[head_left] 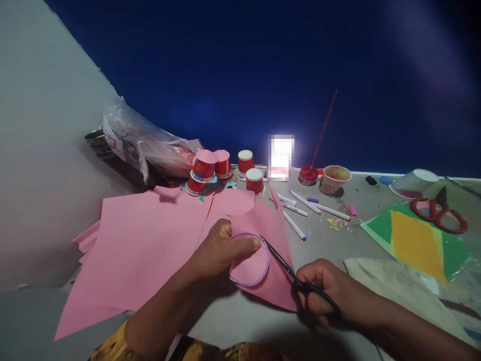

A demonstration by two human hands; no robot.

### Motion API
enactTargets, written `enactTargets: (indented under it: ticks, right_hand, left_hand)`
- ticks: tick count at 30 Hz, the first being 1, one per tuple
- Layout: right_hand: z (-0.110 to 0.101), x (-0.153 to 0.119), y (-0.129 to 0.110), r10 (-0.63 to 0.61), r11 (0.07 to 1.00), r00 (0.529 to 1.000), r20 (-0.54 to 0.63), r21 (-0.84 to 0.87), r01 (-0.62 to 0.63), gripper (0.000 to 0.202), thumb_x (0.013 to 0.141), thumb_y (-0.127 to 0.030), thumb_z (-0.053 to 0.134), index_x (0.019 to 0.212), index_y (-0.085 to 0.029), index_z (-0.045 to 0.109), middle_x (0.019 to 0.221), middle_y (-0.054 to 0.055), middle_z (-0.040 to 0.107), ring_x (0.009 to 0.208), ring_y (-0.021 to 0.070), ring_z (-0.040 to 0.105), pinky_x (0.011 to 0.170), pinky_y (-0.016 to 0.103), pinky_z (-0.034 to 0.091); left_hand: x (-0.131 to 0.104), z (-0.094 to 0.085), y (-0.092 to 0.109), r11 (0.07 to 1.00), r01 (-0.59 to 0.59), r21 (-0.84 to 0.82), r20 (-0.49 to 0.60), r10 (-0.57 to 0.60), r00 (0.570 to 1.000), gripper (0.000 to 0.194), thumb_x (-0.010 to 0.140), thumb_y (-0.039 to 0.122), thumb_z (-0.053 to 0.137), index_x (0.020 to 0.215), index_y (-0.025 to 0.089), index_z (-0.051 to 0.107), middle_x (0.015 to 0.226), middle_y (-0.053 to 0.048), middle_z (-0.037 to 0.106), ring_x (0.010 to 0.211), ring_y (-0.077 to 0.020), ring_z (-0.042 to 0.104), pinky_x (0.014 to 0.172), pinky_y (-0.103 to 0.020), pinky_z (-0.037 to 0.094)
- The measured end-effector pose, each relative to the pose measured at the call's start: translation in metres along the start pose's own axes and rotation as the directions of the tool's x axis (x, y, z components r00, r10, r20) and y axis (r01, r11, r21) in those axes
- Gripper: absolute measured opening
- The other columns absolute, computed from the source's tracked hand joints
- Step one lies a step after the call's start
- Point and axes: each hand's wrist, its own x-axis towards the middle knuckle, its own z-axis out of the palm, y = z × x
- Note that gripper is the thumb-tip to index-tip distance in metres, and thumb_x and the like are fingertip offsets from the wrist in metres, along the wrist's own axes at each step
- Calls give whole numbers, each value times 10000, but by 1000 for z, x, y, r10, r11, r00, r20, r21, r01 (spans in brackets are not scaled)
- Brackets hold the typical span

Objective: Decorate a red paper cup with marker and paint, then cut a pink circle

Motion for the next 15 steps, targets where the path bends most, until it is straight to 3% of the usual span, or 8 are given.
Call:
enactTargets:
  ticks: [3, 10, 15]
  right_hand:
    - [1, -1, -1, 13, 1000, 1000, 0, 6, -13, 516, 599, -609, 875, 624, -177, 594, 469, -48, 529, 433, 60, 394, 437, 204, 239]
    - [3, -1, -5, 75, 997, 997, -27, -7, -75, 268, 594, -362, 786, 578, -176, 594, 454, -50, 512, 424, 54, 383, 413, 190, 229]
    - [5, 1, -5, 100, 995, 994, -44, 10, -100, 130, 566, -246, 693, 570, -184, 579, 448, -58, 504, 419, 53, 387, 412, 174, 241]
  left_hand:
    - [-2, 0, 4, 995, 29, 94, 63, -35, 997, 354, 723, 396, 846, 596, 178, 597, 516, 42, 438, 500, -104, 380, 493, -261, 272]
    - [-1, -5, 9, 987, -30, 157, 136, 9, 991, 357, 732, 407, 846, 588, 176, 616, 527, 22, 479, 515, -120, 416, 497, -268, 286]
    - [0, -6, 10, 982, -27, 187, 158, -3, 987, 402, 776, 422, 812, 584, 180, 554, 559, 35, 420, 539, -101, 341, 509, -264, 244]
